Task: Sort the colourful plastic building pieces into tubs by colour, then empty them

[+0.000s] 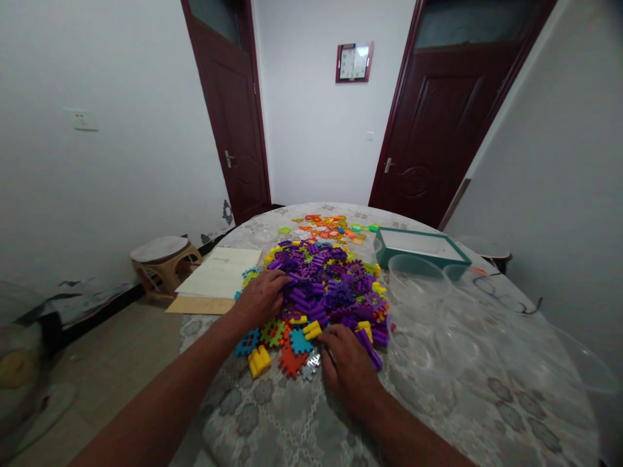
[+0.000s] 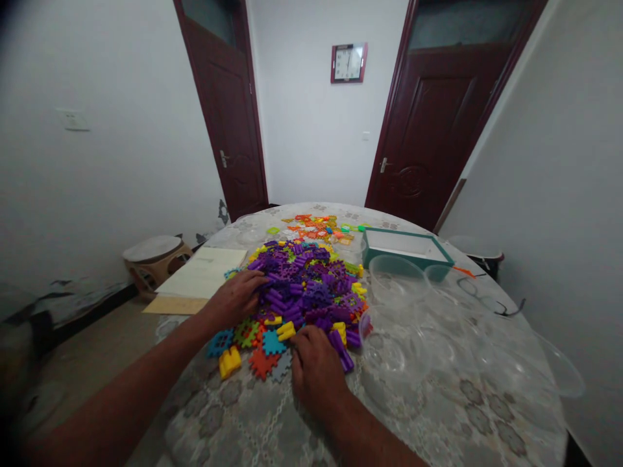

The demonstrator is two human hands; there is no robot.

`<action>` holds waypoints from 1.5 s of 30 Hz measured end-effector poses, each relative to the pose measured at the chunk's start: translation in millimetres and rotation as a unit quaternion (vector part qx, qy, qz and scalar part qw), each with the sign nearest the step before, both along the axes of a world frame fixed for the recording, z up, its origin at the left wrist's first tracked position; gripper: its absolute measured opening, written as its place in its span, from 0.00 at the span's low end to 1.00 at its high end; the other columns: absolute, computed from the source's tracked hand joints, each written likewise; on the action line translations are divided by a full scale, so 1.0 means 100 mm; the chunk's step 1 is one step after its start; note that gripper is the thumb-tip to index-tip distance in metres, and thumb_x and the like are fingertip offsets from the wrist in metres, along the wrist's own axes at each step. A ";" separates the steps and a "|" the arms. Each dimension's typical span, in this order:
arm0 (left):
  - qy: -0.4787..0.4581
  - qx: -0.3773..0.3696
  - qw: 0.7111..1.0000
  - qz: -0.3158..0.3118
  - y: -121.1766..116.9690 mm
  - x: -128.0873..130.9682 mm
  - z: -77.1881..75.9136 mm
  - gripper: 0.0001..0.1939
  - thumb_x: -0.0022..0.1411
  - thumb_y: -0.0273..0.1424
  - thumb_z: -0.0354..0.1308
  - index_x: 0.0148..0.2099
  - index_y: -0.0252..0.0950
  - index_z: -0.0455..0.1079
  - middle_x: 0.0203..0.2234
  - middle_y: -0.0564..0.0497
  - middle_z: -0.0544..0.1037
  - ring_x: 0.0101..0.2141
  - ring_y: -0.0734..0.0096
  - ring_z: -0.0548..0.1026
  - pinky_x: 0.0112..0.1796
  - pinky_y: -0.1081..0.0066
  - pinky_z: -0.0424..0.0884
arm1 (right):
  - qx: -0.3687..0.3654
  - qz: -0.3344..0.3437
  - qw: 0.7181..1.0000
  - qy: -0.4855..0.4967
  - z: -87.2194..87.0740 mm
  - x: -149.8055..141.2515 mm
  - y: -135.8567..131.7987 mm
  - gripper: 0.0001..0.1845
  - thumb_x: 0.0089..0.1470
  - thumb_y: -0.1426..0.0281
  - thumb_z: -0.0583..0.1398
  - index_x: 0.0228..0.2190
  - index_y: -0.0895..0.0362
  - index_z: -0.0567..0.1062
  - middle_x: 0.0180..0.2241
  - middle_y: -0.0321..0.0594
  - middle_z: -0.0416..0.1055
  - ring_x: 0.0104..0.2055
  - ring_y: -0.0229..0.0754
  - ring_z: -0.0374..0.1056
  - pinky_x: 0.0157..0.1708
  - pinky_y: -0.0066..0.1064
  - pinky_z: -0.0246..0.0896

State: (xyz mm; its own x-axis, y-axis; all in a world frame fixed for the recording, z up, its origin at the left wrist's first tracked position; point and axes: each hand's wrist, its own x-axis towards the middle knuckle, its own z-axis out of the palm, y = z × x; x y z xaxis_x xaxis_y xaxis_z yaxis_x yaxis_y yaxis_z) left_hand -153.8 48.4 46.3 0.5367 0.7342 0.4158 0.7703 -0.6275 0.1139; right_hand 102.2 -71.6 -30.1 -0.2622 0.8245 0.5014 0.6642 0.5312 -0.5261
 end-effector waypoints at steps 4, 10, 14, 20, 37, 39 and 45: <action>-0.022 0.012 1.000 0.005 -0.11 -0.07 -0.09 0.24 0.65 0.24 0.55 0.62 0.38 0.73 0.57 0.39 0.76 0.58 0.53 0.73 0.62 0.51 0.71 | 0.003 0.006 1.000 0.004 -0.01 0.02 -0.02 0.17 0.62 0.81 0.58 0.48 0.55 0.79 0.47 0.47 0.74 0.50 0.49 0.70 0.53 0.43 0.70; -0.041 0.026 0.999 -0.004 -0.26 0.12 -0.24 0.23 0.67 0.26 0.56 0.63 0.39 0.72 0.60 0.40 0.75 0.64 0.50 0.68 0.67 0.46 0.63 | 0.019 0.001 1.000 0.008 -0.06 0.02 -0.02 0.19 0.62 0.81 0.58 0.50 0.54 0.79 0.48 0.48 0.74 0.50 0.49 0.71 0.52 0.44 0.72; -0.051 0.012 0.999 -0.006 -0.32 0.23 -0.24 0.21 0.67 0.32 0.61 0.61 0.38 0.72 0.59 0.39 0.76 0.65 0.47 0.66 0.67 0.44 0.61 | 0.030 -0.009 0.999 0.019 -0.06 0.02 -0.02 0.19 0.62 0.80 0.57 0.51 0.54 0.79 0.50 0.49 0.74 0.52 0.50 0.71 0.53 0.46 0.72; -0.073 -0.017 0.997 -0.029 -0.33 0.42 -0.21 0.19 0.67 0.35 0.62 0.59 0.41 0.70 0.58 0.41 0.77 0.63 0.51 0.69 0.66 0.48 0.62 | 0.029 -0.005 0.999 0.019 -0.05 0.02 -0.05 0.20 0.62 0.80 0.57 0.52 0.53 0.78 0.54 0.50 0.72 0.57 0.52 0.70 0.58 0.49 0.71; -0.020 0.049 0.997 0.052 -0.18 0.47 -0.26 0.14 0.70 0.34 0.59 0.56 0.39 0.74 0.58 0.39 0.76 0.62 0.47 0.70 0.65 0.42 0.63 | 0.027 0.049 0.997 0.058 -0.02 0.04 -0.03 0.17 0.61 0.81 0.58 0.46 0.55 0.79 0.49 0.47 0.74 0.52 0.48 0.70 0.54 0.45 0.71; -0.026 0.042 0.998 0.035 -0.21 0.44 -0.29 0.15 0.71 0.34 0.58 0.57 0.38 0.74 0.58 0.38 0.75 0.62 0.49 0.71 0.64 0.46 0.65 | 0.028 0.054 0.996 0.060 -0.02 0.03 -0.03 0.16 0.62 0.81 0.57 0.46 0.55 0.79 0.48 0.47 0.74 0.51 0.48 0.70 0.54 0.44 0.71; -0.044 0.046 0.998 0.024 -0.33 0.39 -0.23 0.17 0.72 0.34 0.56 0.60 0.39 0.72 0.59 0.39 0.75 0.62 0.51 0.71 0.65 0.48 0.66 | 0.031 0.041 0.997 0.056 -0.05 0.02 -0.03 0.22 0.59 0.82 0.56 0.52 0.56 0.76 0.54 0.50 0.73 0.56 0.50 0.68 0.59 0.48 0.69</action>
